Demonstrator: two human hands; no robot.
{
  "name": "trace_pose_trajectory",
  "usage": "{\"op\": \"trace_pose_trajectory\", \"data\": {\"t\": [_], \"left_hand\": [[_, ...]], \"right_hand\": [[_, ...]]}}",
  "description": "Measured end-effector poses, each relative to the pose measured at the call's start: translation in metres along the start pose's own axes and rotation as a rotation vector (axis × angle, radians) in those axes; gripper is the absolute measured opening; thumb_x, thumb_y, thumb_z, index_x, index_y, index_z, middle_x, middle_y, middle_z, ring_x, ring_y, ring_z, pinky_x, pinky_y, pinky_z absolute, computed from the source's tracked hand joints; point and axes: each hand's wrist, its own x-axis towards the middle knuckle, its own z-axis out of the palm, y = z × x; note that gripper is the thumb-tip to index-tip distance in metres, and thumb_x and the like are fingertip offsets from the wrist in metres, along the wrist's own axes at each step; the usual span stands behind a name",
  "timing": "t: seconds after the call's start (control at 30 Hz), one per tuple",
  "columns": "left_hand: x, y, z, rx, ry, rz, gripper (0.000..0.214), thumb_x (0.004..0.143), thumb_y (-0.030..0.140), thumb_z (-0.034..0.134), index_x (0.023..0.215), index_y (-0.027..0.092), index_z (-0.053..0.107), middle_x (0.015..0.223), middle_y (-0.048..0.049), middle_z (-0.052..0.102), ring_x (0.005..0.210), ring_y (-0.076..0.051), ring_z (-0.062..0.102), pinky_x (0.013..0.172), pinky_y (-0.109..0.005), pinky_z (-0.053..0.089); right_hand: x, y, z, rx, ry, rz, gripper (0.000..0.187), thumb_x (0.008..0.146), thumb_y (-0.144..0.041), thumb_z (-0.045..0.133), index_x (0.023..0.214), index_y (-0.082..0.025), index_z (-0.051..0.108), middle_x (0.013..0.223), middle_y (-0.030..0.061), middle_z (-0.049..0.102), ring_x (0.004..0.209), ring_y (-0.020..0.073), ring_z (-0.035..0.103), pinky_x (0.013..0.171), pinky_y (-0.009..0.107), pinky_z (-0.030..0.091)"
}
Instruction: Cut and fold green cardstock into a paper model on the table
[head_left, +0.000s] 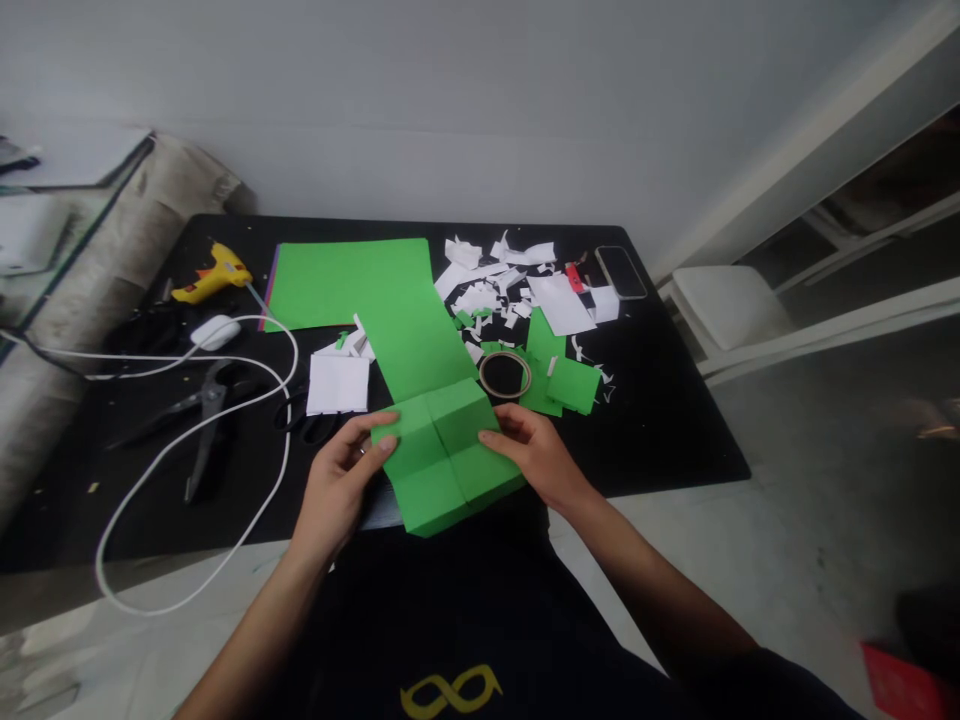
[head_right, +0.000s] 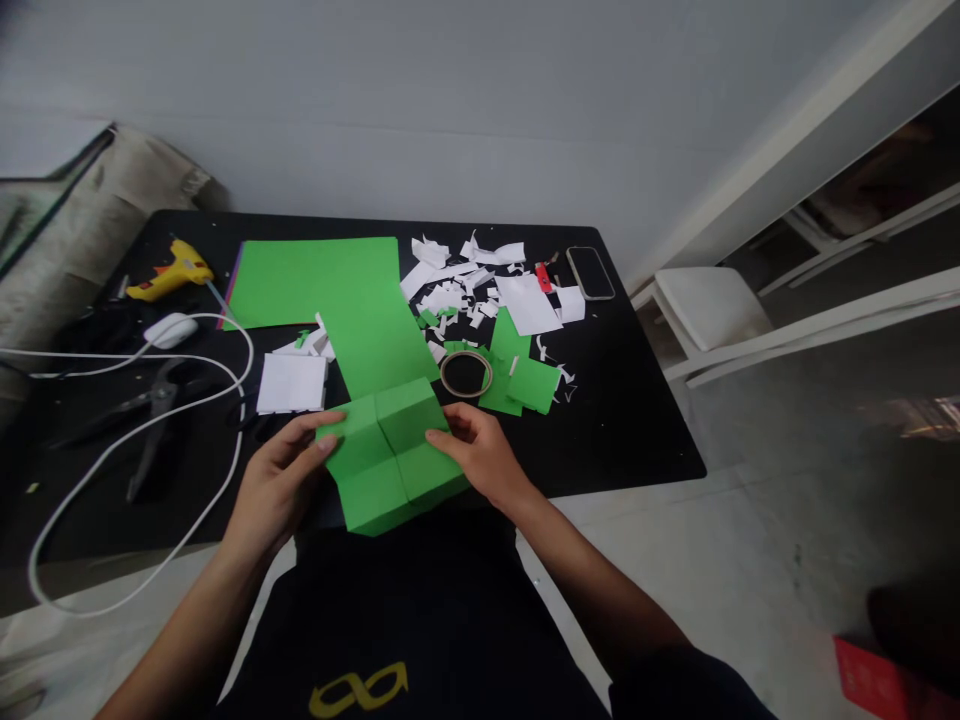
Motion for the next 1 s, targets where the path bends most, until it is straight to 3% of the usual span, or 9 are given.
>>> {"op": "trace_pose_trajectory", "data": {"t": [0.2,0.33,0.5,0.67,0.9,1.0], "left_hand": [[-0.002,-0.002,0.001,-0.031,-0.040,-0.018,0.030,0.082,0.044,0.086,0.100,0.021,0.078,0.086,-0.0018,0.069,0.074,-0.015,0.059,0.068,-0.026,0.047],[0.000,0.000,0.003,-0.043,-0.039,-0.001,0.027,0.081,0.043,0.087,0.089,0.020,0.074,0.090,-0.0023,0.069,0.077,-0.015,0.060,0.069,-0.025,0.048],[0.002,0.009,0.001,0.021,-0.087,-0.017,0.038,0.076,0.038,0.091,0.110,0.027,0.077,0.103,-0.0026,0.073,0.087,-0.019,0.065,0.073,-0.028,0.054],[0.001,0.014,-0.004,0.113,-0.213,-0.053,0.043,0.075,0.038,0.091,0.114,0.026,0.079,0.112,-0.0055,0.075,0.096,-0.023,0.069,0.082,-0.034,0.059],[-0.001,0.007,-0.005,-0.134,-0.067,-0.067,0.078,0.072,0.032,0.093,0.140,0.030,0.056,0.097,-0.0013,0.075,0.083,-0.017,0.071,0.073,-0.028,0.059],[-0.002,0.004,-0.002,-0.113,-0.075,-0.040,0.069,0.077,0.032,0.090,0.136,0.028,0.053,0.084,0.0016,0.072,0.073,-0.014,0.067,0.068,-0.025,0.055]], "right_hand": [[0.002,-0.003,0.003,0.039,0.037,0.013,0.024,0.077,-0.036,0.086,0.095,-0.023,0.077,0.100,0.0040,0.080,0.096,0.0243,0.073,0.091,0.041,0.056],[0.002,-0.004,0.000,-0.004,0.036,0.023,0.021,0.079,-0.038,0.084,0.092,-0.022,0.076,0.094,0.0028,0.078,0.090,0.0228,0.072,0.085,0.038,0.055],[0.011,-0.006,-0.007,-0.104,0.020,0.039,0.025,0.078,-0.035,0.084,0.096,-0.022,0.075,0.091,0.0028,0.078,0.087,0.0220,0.073,0.083,0.037,0.056],[0.018,-0.015,-0.009,-0.166,0.002,-0.025,0.029,0.078,-0.035,0.085,0.100,-0.022,0.072,0.084,0.0026,0.077,0.080,0.0225,0.074,0.077,0.037,0.057],[0.012,-0.020,-0.004,-0.040,0.074,-0.090,0.038,0.078,-0.037,0.086,0.104,-0.026,0.060,0.078,-0.0038,0.067,0.073,0.0175,0.069,0.071,0.033,0.057],[0.009,-0.017,-0.002,-0.023,0.111,-0.115,0.043,0.078,-0.038,0.086,0.101,-0.028,0.050,0.069,-0.0088,0.056,0.064,0.0148,0.062,0.063,0.030,0.053]]}}
